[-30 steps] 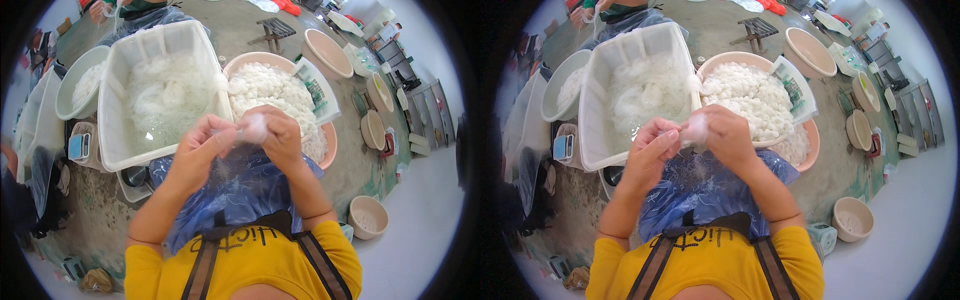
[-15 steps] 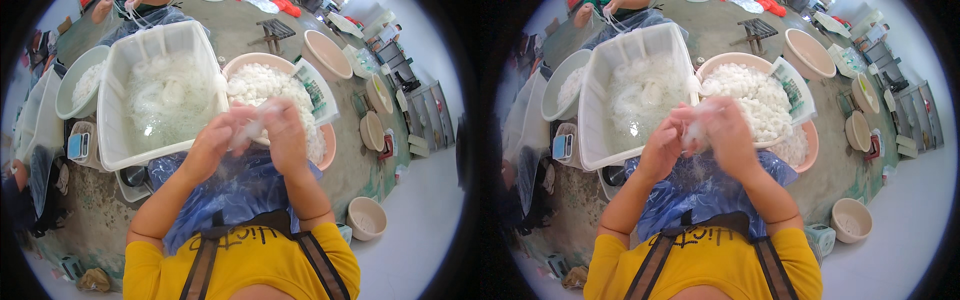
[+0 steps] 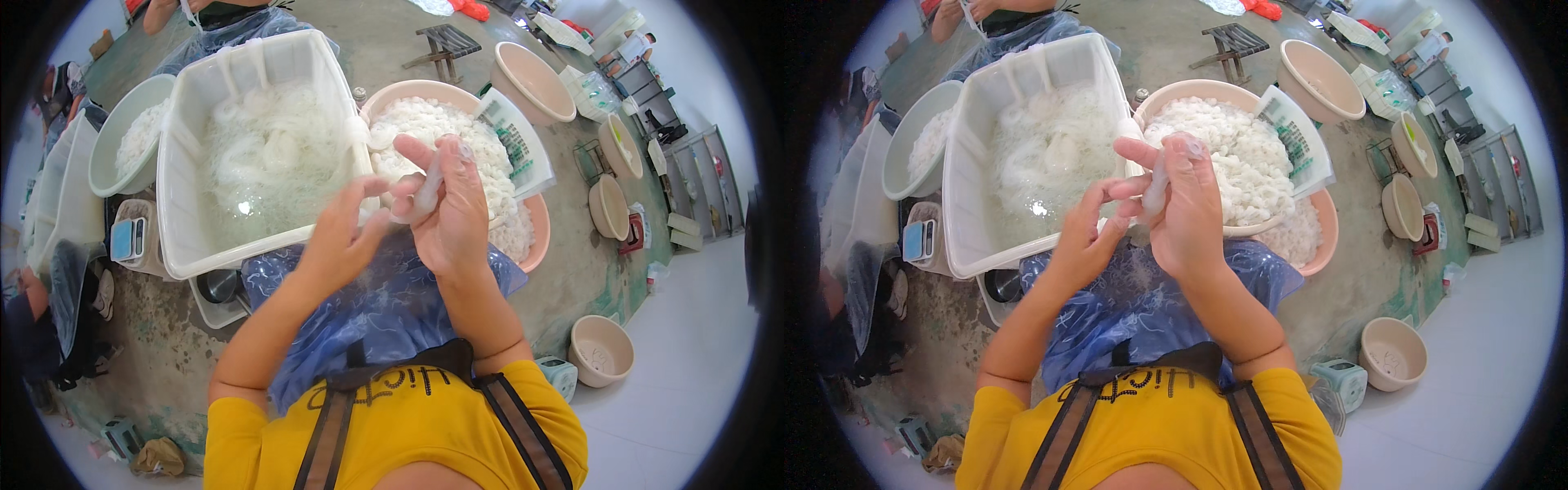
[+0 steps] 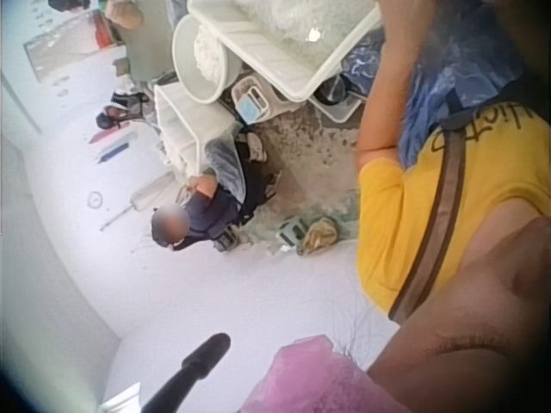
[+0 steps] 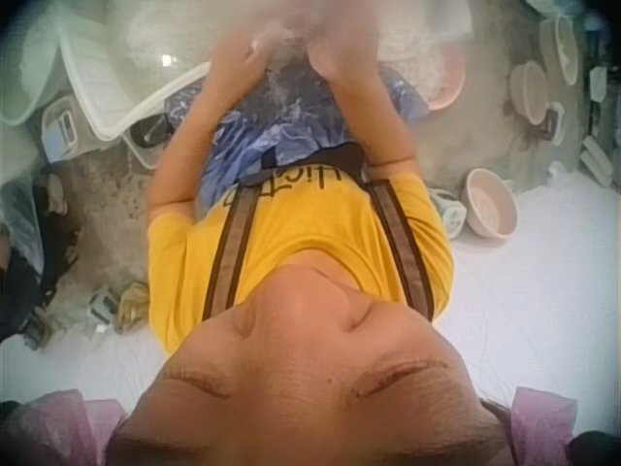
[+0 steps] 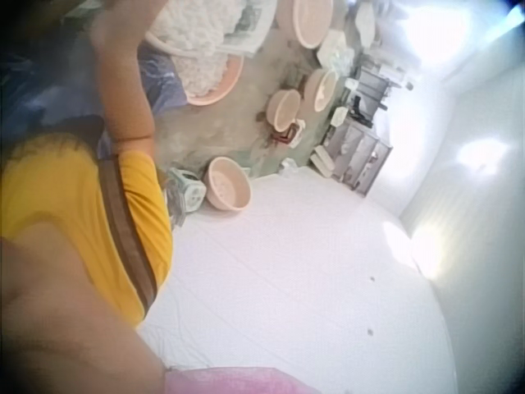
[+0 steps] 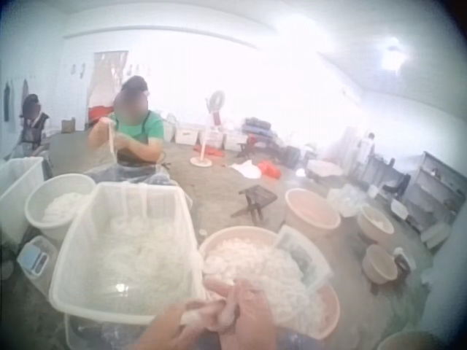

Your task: The person sits on the floor and processes white fibrous material by hand. They repeatedly pull strands from a large basin of water, squeeze out the excess liquid, and place the processed material into a separate container.

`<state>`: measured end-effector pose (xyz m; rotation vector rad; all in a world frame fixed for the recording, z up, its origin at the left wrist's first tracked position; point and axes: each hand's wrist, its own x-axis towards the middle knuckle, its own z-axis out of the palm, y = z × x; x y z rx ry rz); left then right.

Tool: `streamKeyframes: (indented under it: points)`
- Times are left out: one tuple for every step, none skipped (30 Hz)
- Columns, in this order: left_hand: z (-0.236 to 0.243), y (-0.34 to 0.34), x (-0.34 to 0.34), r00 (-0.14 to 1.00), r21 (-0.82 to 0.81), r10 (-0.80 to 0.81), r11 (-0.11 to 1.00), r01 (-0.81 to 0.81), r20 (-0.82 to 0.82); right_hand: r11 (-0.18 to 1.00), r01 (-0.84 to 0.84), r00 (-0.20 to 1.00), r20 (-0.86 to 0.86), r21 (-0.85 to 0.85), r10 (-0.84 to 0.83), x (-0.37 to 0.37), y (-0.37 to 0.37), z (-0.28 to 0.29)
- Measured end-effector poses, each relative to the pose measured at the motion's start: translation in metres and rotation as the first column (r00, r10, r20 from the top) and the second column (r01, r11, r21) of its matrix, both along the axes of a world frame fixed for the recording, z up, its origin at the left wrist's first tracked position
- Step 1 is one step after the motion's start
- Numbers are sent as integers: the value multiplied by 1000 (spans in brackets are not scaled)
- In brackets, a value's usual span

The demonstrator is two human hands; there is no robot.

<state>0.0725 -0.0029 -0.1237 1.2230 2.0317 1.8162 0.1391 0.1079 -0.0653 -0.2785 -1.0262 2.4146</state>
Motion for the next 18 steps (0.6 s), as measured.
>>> streamKeyframes:
  points:
    - [-4,3,2,959,71,-157,987,144,237,1000,1,1000,13,-2,-1,-2,2,-2]
    - [-12,6,4,838,172,-314,949,264,446,999,21,1000,13,32,-21,-2,6,-4]
    - [-18,9,5,645,298,-460,888,351,611,997,45,999,14,68,-46,-1,12,-6]
    - [-19,12,9,870,169,-335,941,292,363,992,69,997,15,104,-71,-1,17,-7]
    - [-20,13,14,980,69,-190,980,186,54,994,73,997,35,76,-76,-3,19,-5]
    - [-22,12,20,962,3,-45,999,47,-269,996,77,995,58,38,-79,-3,19,-2]
    - [-29,15,19,948,-51,-47,998,32,-314,997,79,994,82,0,-79,-3,19,-1]
    - [-39,21,14,932,-104,-50,994,13,-358,992,8,999,36,-126,-4,-5,21,-4]
    - [-39,28,8,911,-149,-52,989,-10,-410,993,99,994,45,-59,-96,-7,25,-6]
    - [-37,28,2,875,-48,4,998,-32,-484,983,185,982,49,9,-185,-9,28,-12]
    - [-32,24,-7,833,54,69,997,-48,-548,961,265,962,48,77,-269,-12,32,-22]
    - [-24,19,-16,785,149,131,988,-50,-606,795,362,911,-3,487,-413,-16,53,-48]
    - [-13,18,-27,901,315,204,946,-80,-382,327,275,828,-50,904,-559,-21,79,-78]
    - [29,8,-40,913,254,237,955,-155,-332,-257,13,742,-181,966,-646,-19,103,-113]
    - [67,2,-53,969,666,-206,743,64,137,-306,-79,665,-178,949,-725,-13,114,-145]
    - [110,3,-60,949,799,-233,601,-30,212,-294,-167,670,-111,941,-734,-10,119,-168]
    - [139,-5,-71,957,836,-234,548,-15,170,-272,-250,681,-31,929,-732,-7,112,-182]
    - [160,-17,-81,982,821,-159,571,9,100,-203,-323,750,119,924,-651,-11,86,-186]
